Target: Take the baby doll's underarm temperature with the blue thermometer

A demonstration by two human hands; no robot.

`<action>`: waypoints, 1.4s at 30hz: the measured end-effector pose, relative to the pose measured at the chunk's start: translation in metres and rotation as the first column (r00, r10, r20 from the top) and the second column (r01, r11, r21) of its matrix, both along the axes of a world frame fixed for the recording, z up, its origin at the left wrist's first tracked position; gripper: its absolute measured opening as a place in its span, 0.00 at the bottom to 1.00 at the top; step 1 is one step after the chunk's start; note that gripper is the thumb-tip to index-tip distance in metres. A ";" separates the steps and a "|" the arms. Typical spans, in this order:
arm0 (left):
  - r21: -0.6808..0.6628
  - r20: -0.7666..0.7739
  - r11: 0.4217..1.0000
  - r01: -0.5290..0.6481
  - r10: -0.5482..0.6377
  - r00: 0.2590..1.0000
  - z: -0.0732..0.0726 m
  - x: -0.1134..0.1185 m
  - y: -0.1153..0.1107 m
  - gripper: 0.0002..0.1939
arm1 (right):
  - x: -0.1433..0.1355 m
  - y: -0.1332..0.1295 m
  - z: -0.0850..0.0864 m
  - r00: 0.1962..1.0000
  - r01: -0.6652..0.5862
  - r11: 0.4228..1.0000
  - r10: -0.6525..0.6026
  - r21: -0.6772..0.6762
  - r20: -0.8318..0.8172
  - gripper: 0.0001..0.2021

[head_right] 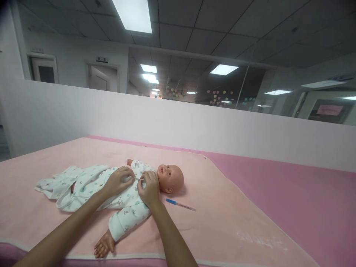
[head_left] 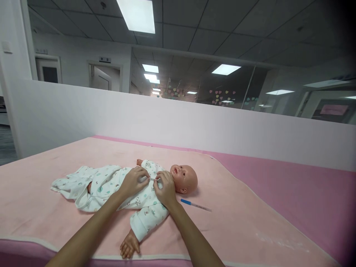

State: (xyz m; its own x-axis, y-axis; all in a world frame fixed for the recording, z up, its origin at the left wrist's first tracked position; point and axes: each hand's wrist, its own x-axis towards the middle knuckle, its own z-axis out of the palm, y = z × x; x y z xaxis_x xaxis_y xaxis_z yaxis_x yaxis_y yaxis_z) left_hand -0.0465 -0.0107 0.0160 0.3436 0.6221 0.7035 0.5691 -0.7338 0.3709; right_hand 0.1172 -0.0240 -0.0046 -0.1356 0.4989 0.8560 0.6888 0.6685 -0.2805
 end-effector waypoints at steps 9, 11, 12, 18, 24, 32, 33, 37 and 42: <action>0.045 -0.116 0.999 -0.020 0.025 0.993 -0.006 -0.003 0.002 0.11 | 0.000 0.000 -0.003 0.999 0.020 0.999 -0.021 0.048 0.032 0.04; 0.022 -0.134 1.000 0.018 -0.015 0.991 -0.005 -0.004 0.003 0.11 | -0.001 0.000 -0.003 0.999 0.031 0.998 -0.032 0.051 0.032 0.04; 0.011 -0.135 1.000 0.028 -0.026 0.990 -0.005 -0.004 0.004 0.11 | -0.001 0.001 -0.003 0.999 0.034 0.998 -0.036 0.053 0.032 0.04; 0.010 -0.141 1.000 -0.003 0.005 0.990 -0.007 -0.005 0.005 0.12 | -0.001 0.000 -0.003 0.999 0.042 0.998 -0.044 0.054 0.026 0.05; 0.049 -0.154 0.997 -0.053 0.060 0.986 -0.011 -0.002 0.001 0.13 | -0.001 -0.001 -0.002 0.999 0.044 0.999 -0.045 0.032 0.025 0.04; -0.010 -0.088 0.993 -0.121 0.119 0.989 -0.008 -0.002 0.001 0.12 | -0.001 -0.001 -0.003 0.998 0.055 0.997 -0.056 0.063 0.015 0.04; -0.049 -0.067 0.993 -0.107 0.103 0.992 -0.007 -0.004 0.002 0.12 | -0.001 -0.001 -0.003 0.998 0.058 0.996 -0.059 0.060 0.014 0.04; -0.295 0.004 0.953 0.063 -0.065 0.998 0.002 -0.017 0.004 0.14 | 0.000 -0.001 -0.002 0.996 0.083 0.996 -0.084 0.045 0.018 0.04; -0.455 0.036 0.874 0.171 -0.173 0.984 0.007 -0.042 0.009 0.13 | 0.001 -0.001 -0.002 0.995 0.096 0.995 -0.096 0.040 0.014 0.04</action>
